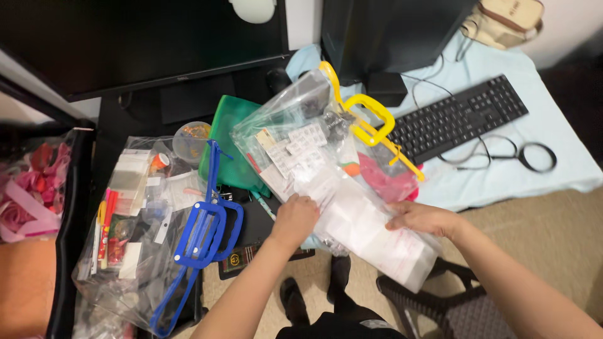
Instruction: The person organizes stationery and small items by sorting papers, pens, and other supplies into clear plastic bags and a green pouch. They place the organized bags and pouch into a rolling cart drawer next to a computer desk.
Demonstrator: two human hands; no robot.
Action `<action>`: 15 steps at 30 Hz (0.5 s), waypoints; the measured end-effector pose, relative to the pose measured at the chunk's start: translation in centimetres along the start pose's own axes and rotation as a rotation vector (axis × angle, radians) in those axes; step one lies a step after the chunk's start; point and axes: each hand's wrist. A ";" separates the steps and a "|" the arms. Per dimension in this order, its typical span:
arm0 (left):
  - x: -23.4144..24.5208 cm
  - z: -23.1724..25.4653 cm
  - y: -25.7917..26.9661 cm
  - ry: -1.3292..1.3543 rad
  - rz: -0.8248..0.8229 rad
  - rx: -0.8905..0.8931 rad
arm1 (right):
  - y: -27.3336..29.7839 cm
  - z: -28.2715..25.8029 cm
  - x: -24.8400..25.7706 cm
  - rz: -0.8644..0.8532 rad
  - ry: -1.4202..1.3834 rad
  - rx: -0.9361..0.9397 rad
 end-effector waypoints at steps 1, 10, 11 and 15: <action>0.2 -0.1 -0.2 0.048 0.057 -0.015 | 0.5 0.5 -0.4 0.020 0.063 -0.003; 3.1 1.8 0.2 0.037 0.213 0.018 | 3.6 -0.6 -4.3 0.144 -0.127 -0.154; 3.4 2.0 0.2 0.055 0.264 -0.010 | 3.8 -1.1 -4.5 0.153 -0.111 -0.153; 4.1 2.6 0.6 0.082 0.379 -0.099 | 4.5 -2.4 -4.7 0.087 -0.161 -0.125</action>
Point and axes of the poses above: each hand's wrist, its own y-axis away from the middle knuckle, its own x-axis out of the back of the hand, z = x × y, and after that the axes turned 5 degrees about -y, right-handed
